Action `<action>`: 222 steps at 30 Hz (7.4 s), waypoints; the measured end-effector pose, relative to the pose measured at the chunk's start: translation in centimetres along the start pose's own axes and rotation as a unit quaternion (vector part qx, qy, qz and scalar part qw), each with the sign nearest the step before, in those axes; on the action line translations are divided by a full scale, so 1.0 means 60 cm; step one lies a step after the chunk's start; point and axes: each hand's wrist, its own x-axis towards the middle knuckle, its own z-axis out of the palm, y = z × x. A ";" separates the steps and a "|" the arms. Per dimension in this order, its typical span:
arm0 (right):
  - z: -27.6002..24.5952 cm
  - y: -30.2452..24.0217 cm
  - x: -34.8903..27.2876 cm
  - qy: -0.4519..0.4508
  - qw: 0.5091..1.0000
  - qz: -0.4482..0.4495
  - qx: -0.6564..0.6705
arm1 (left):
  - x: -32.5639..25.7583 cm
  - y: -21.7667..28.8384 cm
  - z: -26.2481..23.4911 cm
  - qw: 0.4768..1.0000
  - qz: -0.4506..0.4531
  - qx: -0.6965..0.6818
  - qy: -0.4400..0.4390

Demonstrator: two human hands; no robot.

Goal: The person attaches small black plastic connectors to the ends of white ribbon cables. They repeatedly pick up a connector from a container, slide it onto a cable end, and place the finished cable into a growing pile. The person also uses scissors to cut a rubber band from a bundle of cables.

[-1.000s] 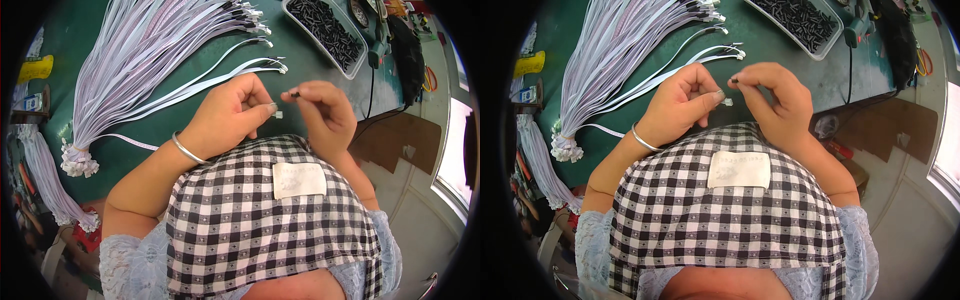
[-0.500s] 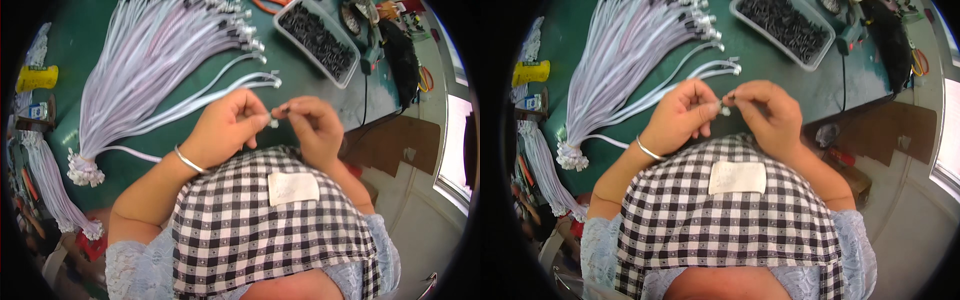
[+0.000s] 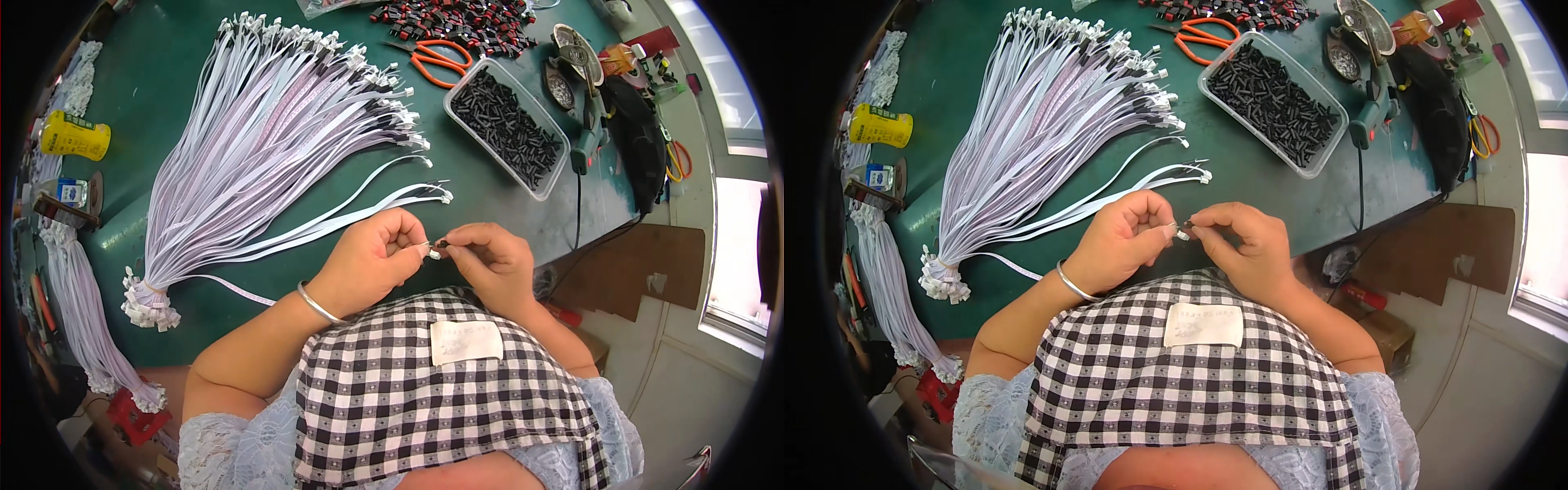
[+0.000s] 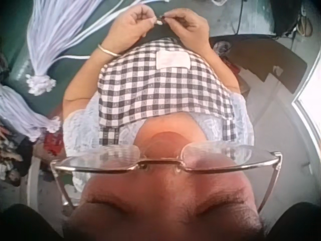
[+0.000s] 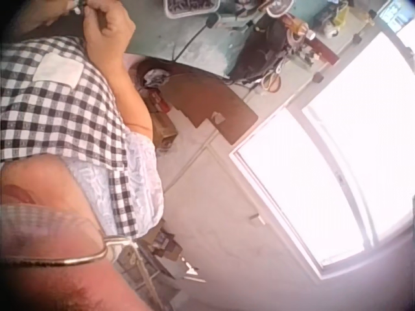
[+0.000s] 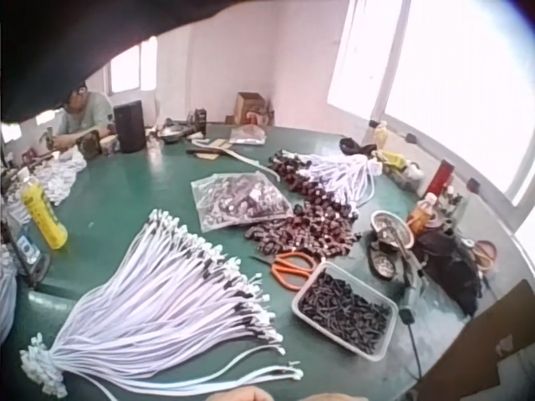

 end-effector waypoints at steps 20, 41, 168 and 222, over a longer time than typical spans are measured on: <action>-0.005 -0.014 0.018 -0.042 0.981 -0.096 -0.165 | -0.001 0.002 0.005 0.999 -0.001 0.052 0.010; -0.010 -0.019 0.020 -0.068 0.966 -0.119 -0.220 | -0.001 0.013 0.010 0.996 -0.016 0.084 0.019; 0.130 -0.052 0.132 -0.391 0.850 -0.311 -0.167 | -0.256 -0.143 -0.075 0.859 0.374 -0.159 0.312; -0.102 -0.040 0.333 -0.278 0.655 -0.050 -0.701 | 0.077 0.161 -0.085 0.850 0.080 0.489 -0.179</action>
